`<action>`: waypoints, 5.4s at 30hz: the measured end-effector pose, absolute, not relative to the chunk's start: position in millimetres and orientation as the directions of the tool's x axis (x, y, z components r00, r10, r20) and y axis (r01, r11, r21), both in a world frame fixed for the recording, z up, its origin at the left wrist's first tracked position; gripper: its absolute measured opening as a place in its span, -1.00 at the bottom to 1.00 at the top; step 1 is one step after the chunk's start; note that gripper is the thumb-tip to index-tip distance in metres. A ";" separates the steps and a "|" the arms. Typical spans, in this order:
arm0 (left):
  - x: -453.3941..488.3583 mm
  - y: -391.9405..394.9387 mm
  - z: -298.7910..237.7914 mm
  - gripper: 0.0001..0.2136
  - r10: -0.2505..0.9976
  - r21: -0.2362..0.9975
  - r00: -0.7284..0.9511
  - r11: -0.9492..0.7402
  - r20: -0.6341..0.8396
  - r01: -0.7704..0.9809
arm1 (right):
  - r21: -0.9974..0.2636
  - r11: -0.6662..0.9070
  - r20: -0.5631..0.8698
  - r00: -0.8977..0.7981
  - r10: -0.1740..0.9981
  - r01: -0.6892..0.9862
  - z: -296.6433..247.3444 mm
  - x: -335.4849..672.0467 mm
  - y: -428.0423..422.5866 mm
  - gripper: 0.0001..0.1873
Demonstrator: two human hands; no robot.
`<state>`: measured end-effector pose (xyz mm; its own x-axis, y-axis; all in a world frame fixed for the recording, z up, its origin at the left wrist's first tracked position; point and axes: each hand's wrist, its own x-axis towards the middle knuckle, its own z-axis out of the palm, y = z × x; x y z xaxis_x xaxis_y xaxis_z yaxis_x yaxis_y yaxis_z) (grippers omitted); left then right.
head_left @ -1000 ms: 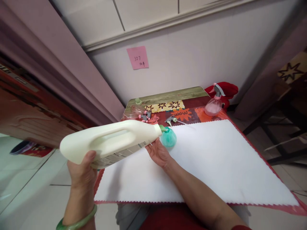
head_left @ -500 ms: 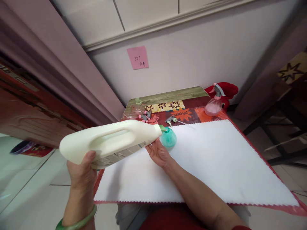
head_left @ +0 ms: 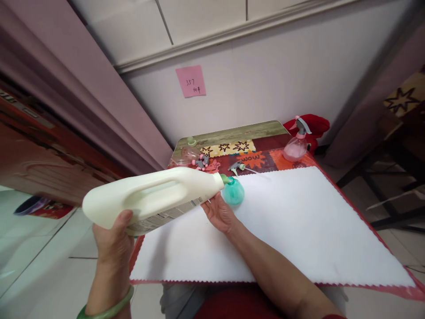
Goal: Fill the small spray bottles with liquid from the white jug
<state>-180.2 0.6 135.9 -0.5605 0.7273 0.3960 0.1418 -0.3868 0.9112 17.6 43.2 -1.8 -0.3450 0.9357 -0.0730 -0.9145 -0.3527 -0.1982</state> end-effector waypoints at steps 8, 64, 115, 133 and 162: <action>-179.9 -0.1 137.5 -0.54 0.734 0.907 -0.545 -0.396 0.405 0.141 | -0.201 -0.347 -0.089 -0.336 0.938 -0.916 -2.3 16.8 43.1 -0.39; -182.8 0.7 136.6 -0.56 0.721 0.908 -0.559 -0.381 0.409 0.173 | -0.198 -0.359 -0.078 -0.350 0.933 -0.912 -2.1 17.5 43.2 -0.44; -178.5 0.5 139.9 -0.57 0.720 0.906 -0.555 -0.370 0.418 0.203 | -0.189 -0.374 -0.102 -0.360 0.927 -0.908 -1.5 18.0 43.6 -0.49; -178.4 -0.3 139.8 -0.55 0.724 0.900 -0.542 -0.401 0.427 0.173 | -0.171 -0.352 -0.060 -0.347 0.936 -0.920 -3.9 17.2 43.9 -0.37; -184.0 2.4 135.7 -0.53 0.702 0.882 -0.544 -0.432 0.459 0.187 | -0.181 -0.360 -0.046 -0.357 0.933 -0.915 -6.3 17.4 44.7 -0.38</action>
<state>-184.0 2.4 135.7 -0.5439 0.7025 0.4590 0.1868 -0.4319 0.8824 17.4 44.7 -6.3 -0.3574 0.9328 -0.0456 -0.9155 -0.3596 -0.1807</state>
